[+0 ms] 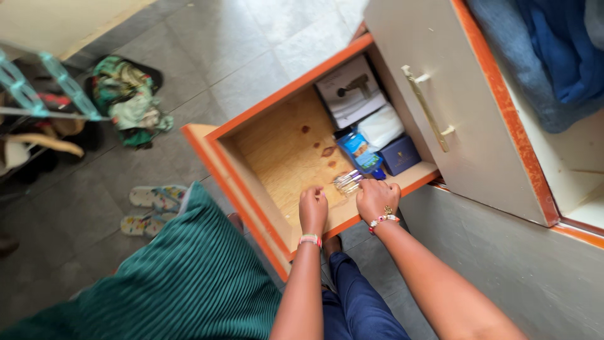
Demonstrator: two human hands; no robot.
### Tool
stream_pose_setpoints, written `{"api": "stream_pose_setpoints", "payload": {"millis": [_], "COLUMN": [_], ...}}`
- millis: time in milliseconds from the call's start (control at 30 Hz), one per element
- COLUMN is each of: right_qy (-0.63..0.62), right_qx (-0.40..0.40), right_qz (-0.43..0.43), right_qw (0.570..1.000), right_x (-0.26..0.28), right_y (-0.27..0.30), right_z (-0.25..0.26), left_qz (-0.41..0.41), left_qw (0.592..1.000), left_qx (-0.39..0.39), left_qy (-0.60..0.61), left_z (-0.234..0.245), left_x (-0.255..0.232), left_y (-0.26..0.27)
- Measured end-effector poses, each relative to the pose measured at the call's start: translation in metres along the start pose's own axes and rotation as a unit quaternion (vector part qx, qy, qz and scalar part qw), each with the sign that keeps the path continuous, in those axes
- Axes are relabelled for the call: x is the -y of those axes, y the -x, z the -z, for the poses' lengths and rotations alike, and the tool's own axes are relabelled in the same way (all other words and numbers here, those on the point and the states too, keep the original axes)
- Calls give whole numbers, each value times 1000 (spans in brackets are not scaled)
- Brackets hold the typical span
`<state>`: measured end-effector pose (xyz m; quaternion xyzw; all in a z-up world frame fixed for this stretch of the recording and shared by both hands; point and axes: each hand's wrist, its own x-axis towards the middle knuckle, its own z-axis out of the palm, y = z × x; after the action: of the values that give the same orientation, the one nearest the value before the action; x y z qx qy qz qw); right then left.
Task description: The person organizes personal items by picking them up from a green bedspread and placing them into an open drawer. The items handled include a massage gun box, a blue box, a white cloth, a blue bottle, and several small cosmetic bottles. The person also handles a phone case and a scrunchie, placing them into the drawer.
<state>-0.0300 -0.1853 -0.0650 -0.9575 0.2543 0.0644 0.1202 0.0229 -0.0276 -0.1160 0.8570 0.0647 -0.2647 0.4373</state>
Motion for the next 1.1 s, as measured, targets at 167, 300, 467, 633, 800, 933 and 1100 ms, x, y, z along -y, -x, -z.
{"api": "stream_pose_setpoints", "payload": {"millis": [167, 300, 467, 633, 800, 933, 1100], "right_qy": [-14, -54, -64, 1, 11, 32, 33], "right_qx": [34, 81, 151, 217, 224, 232, 263], "right_qz": [124, 220, 314, 450, 582, 649, 720], "right_qw": [992, 971, 935, 866, 782, 724, 641], "right_x": [51, 111, 184, 240, 283, 316, 348], "right_y": [50, 112, 180, 244, 328, 411, 509], "right_z": [23, 55, 107, 150, 161, 156, 139], "left_qz": [-84, -54, -6, 32, 74, 109, 175], "left_qw": [995, 994, 983, 966, 948, 912, 858], "left_qx": [-56, -80, -152, -215, -272, -350, -433], "left_qy": [3, 60, 107, 143, 148, 187, 213], "left_z": [78, 135, 195, 243, 284, 298, 303], "left_x": [-22, -21, 4, 33, 68, 108, 163], "left_y": [90, 158, 241, 322, 419, 498, 577]}}
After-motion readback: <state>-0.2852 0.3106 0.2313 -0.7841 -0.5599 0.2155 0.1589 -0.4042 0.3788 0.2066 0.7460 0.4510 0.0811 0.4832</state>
